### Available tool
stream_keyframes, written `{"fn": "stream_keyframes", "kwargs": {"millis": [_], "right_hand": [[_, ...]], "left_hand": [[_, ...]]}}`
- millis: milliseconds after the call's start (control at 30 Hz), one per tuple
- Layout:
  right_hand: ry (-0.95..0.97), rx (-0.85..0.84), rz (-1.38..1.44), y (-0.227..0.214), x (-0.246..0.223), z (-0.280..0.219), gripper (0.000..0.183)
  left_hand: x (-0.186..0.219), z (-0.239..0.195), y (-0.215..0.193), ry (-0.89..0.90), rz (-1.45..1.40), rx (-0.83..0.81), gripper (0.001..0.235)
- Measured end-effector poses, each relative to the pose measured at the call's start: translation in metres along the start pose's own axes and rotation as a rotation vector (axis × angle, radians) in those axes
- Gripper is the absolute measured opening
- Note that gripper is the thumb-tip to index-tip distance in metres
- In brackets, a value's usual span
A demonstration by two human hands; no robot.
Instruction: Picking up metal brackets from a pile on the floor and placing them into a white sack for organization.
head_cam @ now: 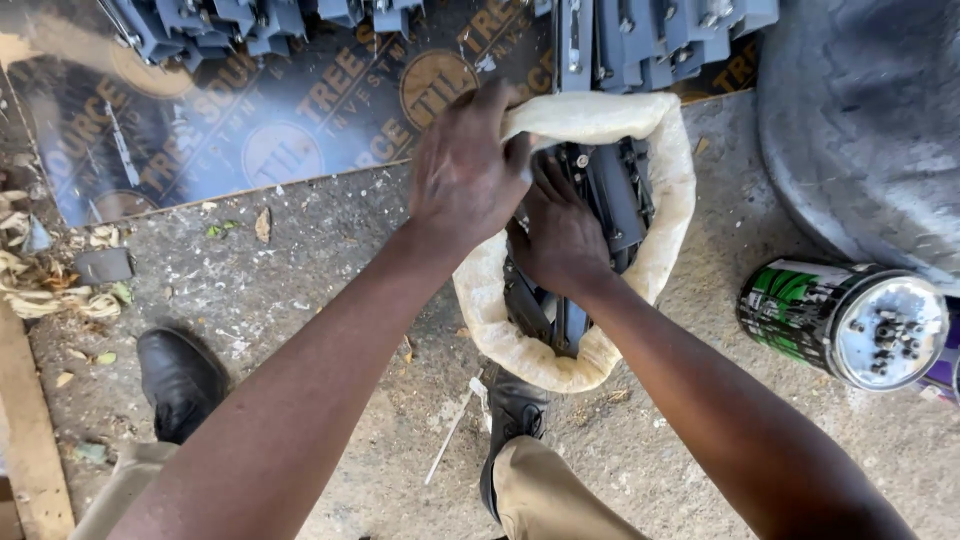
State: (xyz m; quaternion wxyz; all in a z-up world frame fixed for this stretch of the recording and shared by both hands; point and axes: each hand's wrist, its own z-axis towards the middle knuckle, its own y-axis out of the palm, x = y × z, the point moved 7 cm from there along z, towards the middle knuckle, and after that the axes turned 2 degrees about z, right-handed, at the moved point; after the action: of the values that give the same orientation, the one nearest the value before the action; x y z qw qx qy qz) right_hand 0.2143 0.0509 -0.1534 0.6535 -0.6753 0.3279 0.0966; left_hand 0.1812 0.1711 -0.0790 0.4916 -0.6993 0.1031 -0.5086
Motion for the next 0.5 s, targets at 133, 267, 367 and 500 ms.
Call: {"fn": "stream_keyframes", "kwargs": {"millis": [133,267,367,500], "right_hand": [[0.050,0.001,-0.004,0.003,0.003,-0.002,0.064],[-0.084,0.138,-0.029,-0.001,0.002,-0.006,0.061],[-0.067,0.100,-0.149,-0.007,-0.001,-0.006,0.050],[-0.084,0.076,-0.117,0.004,0.008,-0.003,0.043]], "left_hand": [[-0.006,-0.017,-0.007,-0.038,0.023,-0.010,0.039],[0.011,-0.043,-0.018,-0.022,0.116,-0.163,0.069],[0.054,-0.076,-0.056,0.101,0.363,-0.306,0.079],[0.117,-0.136,-0.129,0.016,0.347,-0.585,0.081]]}}
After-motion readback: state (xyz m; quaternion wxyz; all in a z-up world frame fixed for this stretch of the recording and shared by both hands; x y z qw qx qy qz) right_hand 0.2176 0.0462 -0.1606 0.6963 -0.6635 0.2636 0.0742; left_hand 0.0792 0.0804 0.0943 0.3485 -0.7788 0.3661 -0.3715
